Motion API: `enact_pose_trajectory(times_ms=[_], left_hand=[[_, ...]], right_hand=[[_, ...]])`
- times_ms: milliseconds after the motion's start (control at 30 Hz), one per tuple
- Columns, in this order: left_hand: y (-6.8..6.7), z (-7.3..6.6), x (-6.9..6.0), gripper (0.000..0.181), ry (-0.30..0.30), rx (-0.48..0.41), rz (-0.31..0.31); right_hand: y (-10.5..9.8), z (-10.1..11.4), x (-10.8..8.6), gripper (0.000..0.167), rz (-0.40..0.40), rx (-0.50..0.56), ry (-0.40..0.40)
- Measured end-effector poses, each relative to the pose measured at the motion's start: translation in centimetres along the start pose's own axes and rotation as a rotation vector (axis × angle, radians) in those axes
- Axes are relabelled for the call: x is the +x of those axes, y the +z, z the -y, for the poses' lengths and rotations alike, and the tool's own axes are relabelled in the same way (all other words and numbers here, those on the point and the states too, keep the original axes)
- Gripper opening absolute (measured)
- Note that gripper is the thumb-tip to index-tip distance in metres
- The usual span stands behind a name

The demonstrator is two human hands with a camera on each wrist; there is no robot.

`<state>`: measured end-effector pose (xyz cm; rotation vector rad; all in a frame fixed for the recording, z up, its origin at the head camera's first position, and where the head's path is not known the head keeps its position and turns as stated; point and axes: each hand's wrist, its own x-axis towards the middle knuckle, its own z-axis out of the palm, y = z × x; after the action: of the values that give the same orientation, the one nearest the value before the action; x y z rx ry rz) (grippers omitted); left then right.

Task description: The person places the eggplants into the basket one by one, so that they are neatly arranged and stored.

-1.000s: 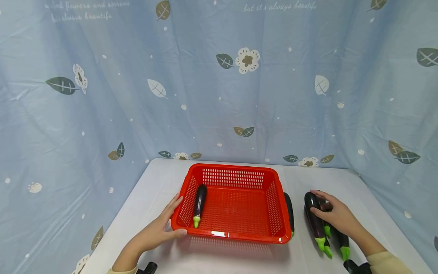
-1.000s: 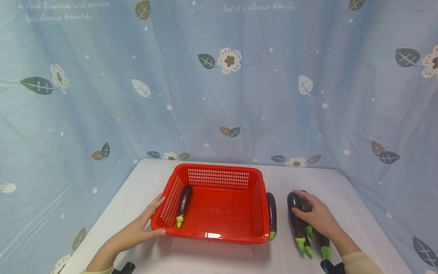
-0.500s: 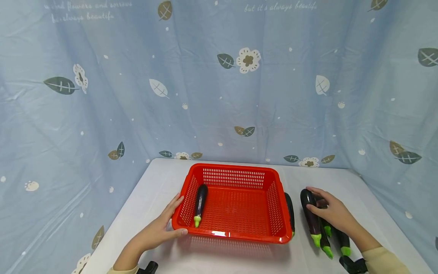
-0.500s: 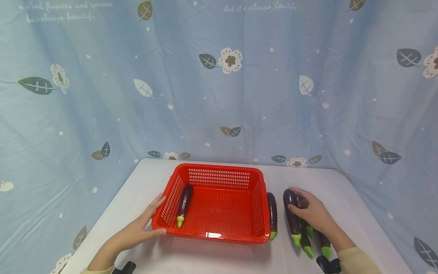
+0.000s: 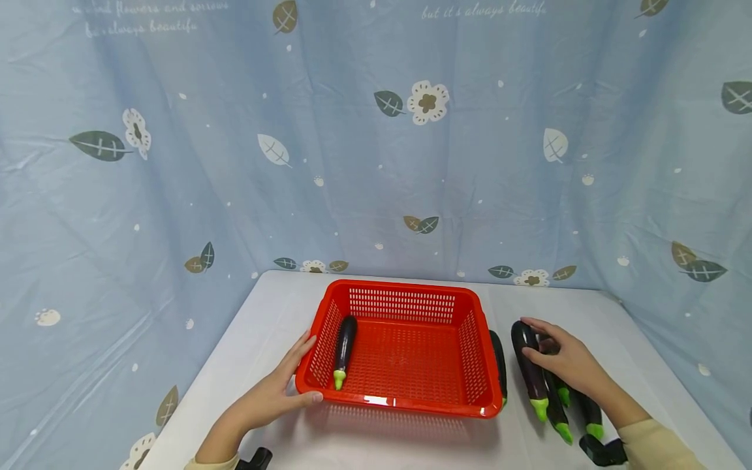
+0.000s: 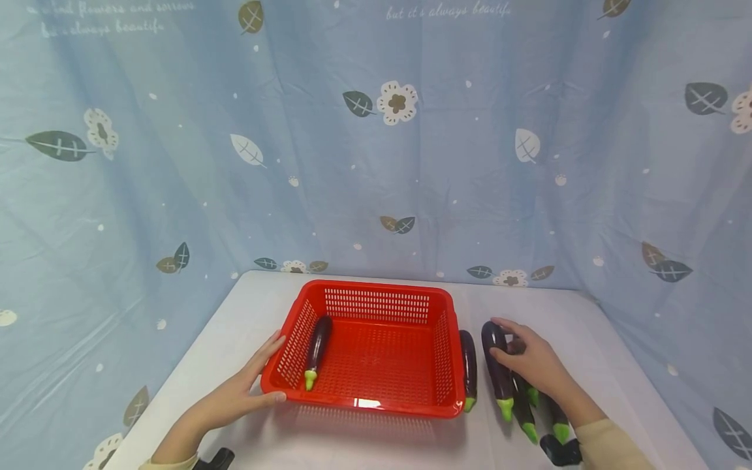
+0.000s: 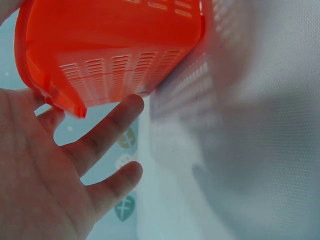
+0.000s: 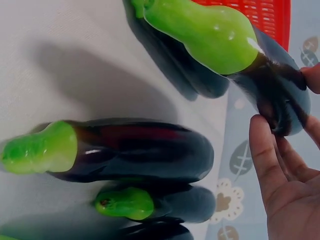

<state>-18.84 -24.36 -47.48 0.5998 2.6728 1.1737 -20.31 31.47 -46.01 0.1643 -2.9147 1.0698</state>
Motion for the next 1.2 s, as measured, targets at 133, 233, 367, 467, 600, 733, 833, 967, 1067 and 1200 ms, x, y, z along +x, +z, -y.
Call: enact_pose_trajectory(times_ms=[133,233,367,467,600,733,833,967,1067,1200], left_hand=[[0.0,0.1,-0.2,0.1,-0.003,-0.001,-0.005],[0.1,0.2,-0.5,0.1,-0.011,-0.004,-0.008],[0.1,0.2,-0.6,0.1,-0.008,-0.013,-0.01],[0.1,0.1,-0.5,0.1,-0.006,-0.016,-0.01],[0.1,0.1,-0.5,0.1,-0.008,-0.013,-0.007],[0.0,0.0,-0.2,0.1,-0.005,-0.005,-0.004],[-0.1,0.0,-0.1,0.099,0.001,0.0,-0.004],[-0.1,-0.1,0.0,0.1,0.011,-0.004,-0.005],[-0.1,0.0,0.0,0.1,0.015,-0.005,-0.007],[0.0,0.0,0.0,0.1,0.016,0.0,-0.009]], right_hand=[[0.1,0.4,0.4,0.07,-0.005,-0.004,-0.02],[0.1,0.6,0.7,0.069,-0.003,0.004,-0.039],[0.1,0.7,0.9,0.068,-0.004,0.014,-0.051],[0.1,0.9,1.0,0.069,-0.001,0.017,-0.053],[0.0,1.4,1.2,0.069,0.0,0.024,-0.055],[-0.1,1.8,1.2,0.068,-0.005,0.029,-0.058],[-0.2,2.1,1.3,0.068,-0.006,0.029,-0.065],[-0.4,2.4,1.4,0.067,-0.013,0.032,-0.082],[-0.6,2.7,1.5,0.067,-0.015,0.037,-0.09],[-0.9,3.2,1.7,0.067,-0.003,0.049,-0.097]])
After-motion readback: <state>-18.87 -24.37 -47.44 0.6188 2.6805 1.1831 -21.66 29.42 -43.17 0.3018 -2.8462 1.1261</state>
